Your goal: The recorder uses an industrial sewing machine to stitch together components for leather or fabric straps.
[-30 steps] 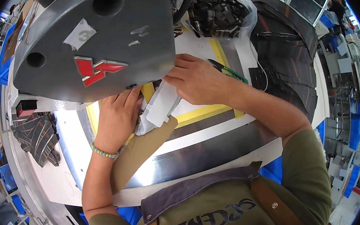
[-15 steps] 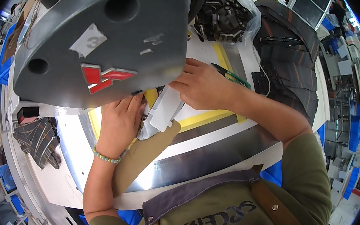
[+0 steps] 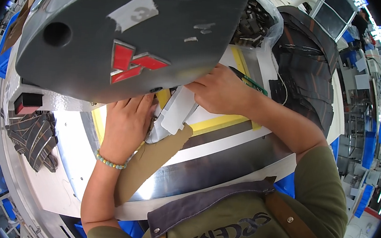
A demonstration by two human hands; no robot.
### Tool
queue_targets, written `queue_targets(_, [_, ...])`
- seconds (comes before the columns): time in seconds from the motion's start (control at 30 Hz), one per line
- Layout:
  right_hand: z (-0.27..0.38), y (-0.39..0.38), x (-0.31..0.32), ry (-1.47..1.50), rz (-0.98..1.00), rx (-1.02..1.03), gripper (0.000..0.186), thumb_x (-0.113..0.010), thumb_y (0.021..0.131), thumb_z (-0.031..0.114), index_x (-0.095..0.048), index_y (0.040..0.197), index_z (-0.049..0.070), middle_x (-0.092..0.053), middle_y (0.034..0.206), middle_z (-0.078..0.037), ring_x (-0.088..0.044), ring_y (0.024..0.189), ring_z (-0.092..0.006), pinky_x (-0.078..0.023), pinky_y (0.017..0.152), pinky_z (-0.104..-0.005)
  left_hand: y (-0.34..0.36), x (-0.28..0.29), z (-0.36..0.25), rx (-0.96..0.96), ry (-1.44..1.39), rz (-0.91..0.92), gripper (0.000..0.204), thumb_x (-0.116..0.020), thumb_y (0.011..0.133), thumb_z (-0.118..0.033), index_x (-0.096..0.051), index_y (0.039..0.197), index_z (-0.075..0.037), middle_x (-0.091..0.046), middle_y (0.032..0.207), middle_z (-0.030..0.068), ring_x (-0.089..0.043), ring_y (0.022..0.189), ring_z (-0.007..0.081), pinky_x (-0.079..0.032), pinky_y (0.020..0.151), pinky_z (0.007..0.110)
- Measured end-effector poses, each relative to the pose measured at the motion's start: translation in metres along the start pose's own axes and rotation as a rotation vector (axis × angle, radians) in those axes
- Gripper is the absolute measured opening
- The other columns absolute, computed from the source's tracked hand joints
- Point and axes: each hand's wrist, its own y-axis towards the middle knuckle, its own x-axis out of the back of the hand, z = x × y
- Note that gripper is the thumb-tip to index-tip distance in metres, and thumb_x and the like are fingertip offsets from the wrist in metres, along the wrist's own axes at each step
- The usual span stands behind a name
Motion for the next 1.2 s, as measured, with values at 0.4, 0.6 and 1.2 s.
queue_targets(0.4, [0.0002,0.0049,0.0035,0.014,-0.021,-0.013,0.032,-0.073,0.075,0.004,-0.072,0.107,-0.001,-0.068,0.114,-0.006,-0.069,0.102,-0.0248,-0.058,0.098,-0.0401,-0.0022,0.0034,-0.0011,0.076,-0.089,0.035,0.039,-0.076,0.093,-0.008,-0.071,0.131,0.000,-0.074,0.122,0.0148,-0.064,0.118,0.0362,-0.047,0.107,0.048])
queue_targets(0.6, [0.0031,0.0044,0.0041,0.008,-0.015,-0.012,0.037,-0.073,0.075,0.003,-0.074,0.112,-0.002,-0.069,0.115,-0.007,-0.069,0.104,-0.0255,-0.058,0.100,-0.0406,-0.0005,0.0054,-0.0001,0.028,-0.103,0.007,0.040,-0.076,0.092,-0.009,-0.072,0.131,0.001,-0.075,0.121,0.0163,-0.065,0.116,0.0375,-0.050,0.105,0.048])
queue_targets(1.2, [0.0070,0.0036,0.0081,0.008,0.005,-0.012,0.041,-0.074,0.076,0.004,-0.073,0.116,-0.003,-0.069,0.118,-0.008,-0.069,0.108,-0.0264,-0.057,0.102,-0.0409,-0.0003,0.0072,0.0007,0.006,-0.117,0.006,0.041,-0.078,0.090,-0.008,-0.072,0.130,0.002,-0.075,0.124,0.0162,-0.066,0.116,0.0376,-0.051,0.104,0.048])
